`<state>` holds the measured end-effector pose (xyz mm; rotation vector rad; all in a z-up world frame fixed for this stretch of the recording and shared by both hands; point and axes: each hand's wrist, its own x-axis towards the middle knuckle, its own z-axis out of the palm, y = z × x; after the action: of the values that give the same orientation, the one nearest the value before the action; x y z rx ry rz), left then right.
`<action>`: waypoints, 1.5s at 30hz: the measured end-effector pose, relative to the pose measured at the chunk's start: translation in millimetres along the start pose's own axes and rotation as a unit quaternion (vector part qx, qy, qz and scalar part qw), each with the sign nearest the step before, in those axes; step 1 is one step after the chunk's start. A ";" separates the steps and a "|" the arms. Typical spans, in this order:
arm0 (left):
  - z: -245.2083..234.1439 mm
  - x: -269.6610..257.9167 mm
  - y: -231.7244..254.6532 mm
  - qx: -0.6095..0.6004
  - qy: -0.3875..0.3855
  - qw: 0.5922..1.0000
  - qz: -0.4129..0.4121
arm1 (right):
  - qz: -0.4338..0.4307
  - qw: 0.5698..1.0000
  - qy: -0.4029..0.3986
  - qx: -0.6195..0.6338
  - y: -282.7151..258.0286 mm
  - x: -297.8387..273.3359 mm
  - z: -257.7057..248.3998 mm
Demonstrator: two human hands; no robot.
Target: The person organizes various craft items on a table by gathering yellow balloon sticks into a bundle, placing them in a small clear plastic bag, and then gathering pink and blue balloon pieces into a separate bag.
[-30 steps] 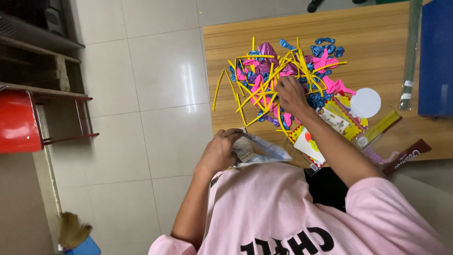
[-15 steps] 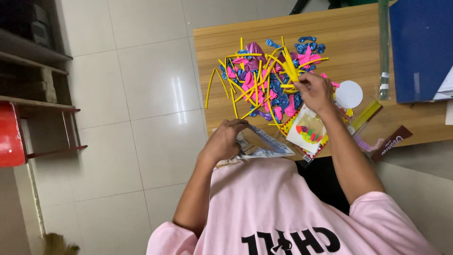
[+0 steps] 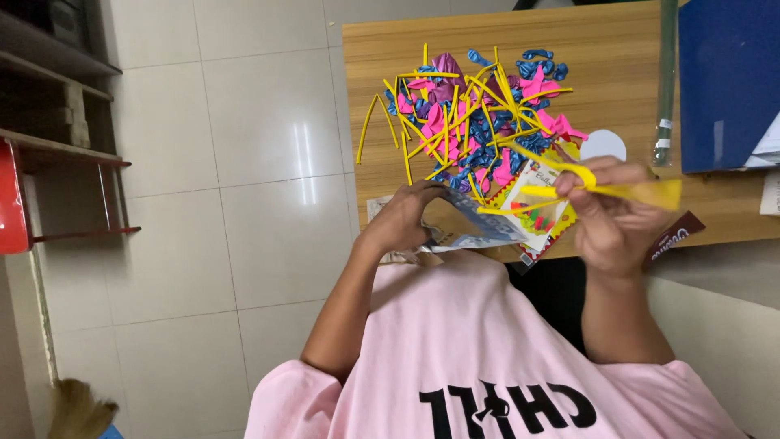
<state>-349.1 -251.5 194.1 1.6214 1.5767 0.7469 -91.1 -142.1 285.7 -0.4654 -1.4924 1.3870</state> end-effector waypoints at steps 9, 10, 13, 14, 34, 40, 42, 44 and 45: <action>-2.7 -2.4 8.7 -0.066 0.004 0.997 0.043 | 0.219 0.810 -0.368 -0.400 90.7 -40.2 46.0; 2.3 -3.5 3.9 -0.066 0.005 0.997 0.042 | 0.219 0.811 -0.368 -0.399 118.3 -56.6 35.1; 15.4 -5.8 -1.8 -0.019 -0.036 0.998 -0.046 | 0.158 0.709 -0.430 -0.535 171.5 -79.8 20.1; 16.5 -6.5 1.5 -0.048 -0.016 0.999 0.004 | 0.240 0.659 -0.473 -0.534 170.6 -69.0 29.1; 9.7 -24.9 -15.1 -0.104 0.084 0.991 0.027 | 0.139 0.737 -0.420 -0.512 72.3 -27.1 69.9; 14.5 -25.4 -18.4 -0.140 0.090 0.986 -0.027 | 0.002 0.782 -0.545 -0.302 127.7 -13.6 45.0; 8.8 -28.0 -10.7 -0.209 0.076 0.970 -0.094 | 0.141 0.850 -0.458 -0.221 144.7 -10.0 35.5; 9.2 -34.8 -16.4 -0.184 0.082 0.976 -0.078 | 0.204 0.891 -0.354 -0.201 201.6 -0.6 12.0; 8.5 -35.6 -19.4 -0.156 0.083 0.983 -0.056 | 0.261 0.918 -0.238 -0.180 230.4 5.7 -0.4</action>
<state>-355.6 -288.4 176.4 1.2614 1.5602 1.0330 -171.1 -75.8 79.9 -0.8486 -2.1492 1.7213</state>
